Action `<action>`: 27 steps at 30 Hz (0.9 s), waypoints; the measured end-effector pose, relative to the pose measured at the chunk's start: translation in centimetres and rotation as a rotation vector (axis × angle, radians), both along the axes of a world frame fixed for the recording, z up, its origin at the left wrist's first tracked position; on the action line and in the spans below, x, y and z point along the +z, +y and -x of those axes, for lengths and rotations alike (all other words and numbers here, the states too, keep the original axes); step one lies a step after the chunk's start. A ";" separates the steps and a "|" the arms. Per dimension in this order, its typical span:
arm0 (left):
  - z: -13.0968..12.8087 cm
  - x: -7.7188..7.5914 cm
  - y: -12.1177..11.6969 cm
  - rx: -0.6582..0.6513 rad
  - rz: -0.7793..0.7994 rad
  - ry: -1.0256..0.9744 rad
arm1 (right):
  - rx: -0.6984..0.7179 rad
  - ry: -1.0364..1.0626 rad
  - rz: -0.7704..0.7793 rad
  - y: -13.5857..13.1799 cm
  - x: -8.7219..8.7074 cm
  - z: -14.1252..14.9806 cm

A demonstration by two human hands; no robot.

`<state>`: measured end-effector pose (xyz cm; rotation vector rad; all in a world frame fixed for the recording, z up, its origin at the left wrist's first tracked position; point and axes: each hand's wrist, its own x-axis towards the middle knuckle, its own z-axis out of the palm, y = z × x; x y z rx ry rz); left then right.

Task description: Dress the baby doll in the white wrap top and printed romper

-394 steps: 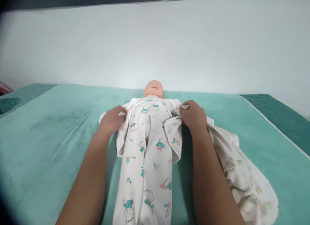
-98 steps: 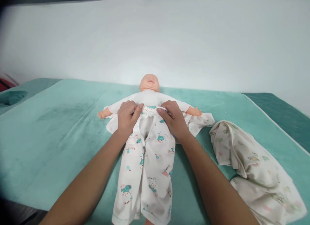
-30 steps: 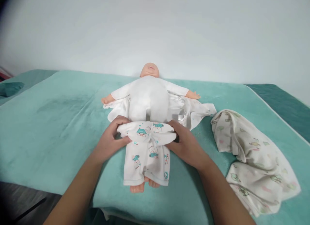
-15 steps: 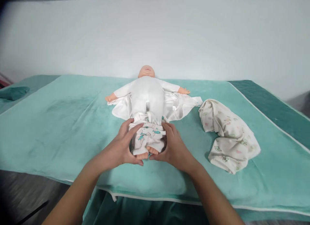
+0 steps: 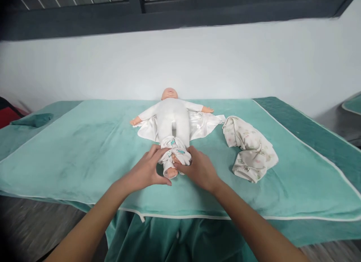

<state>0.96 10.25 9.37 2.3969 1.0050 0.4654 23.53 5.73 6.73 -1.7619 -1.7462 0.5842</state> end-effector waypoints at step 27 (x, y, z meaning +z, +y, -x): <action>4.8 16.9 -2.0 -0.354 0.508 0.490 | 0.799 -0.369 0.380 -2.6 17.0 -0.1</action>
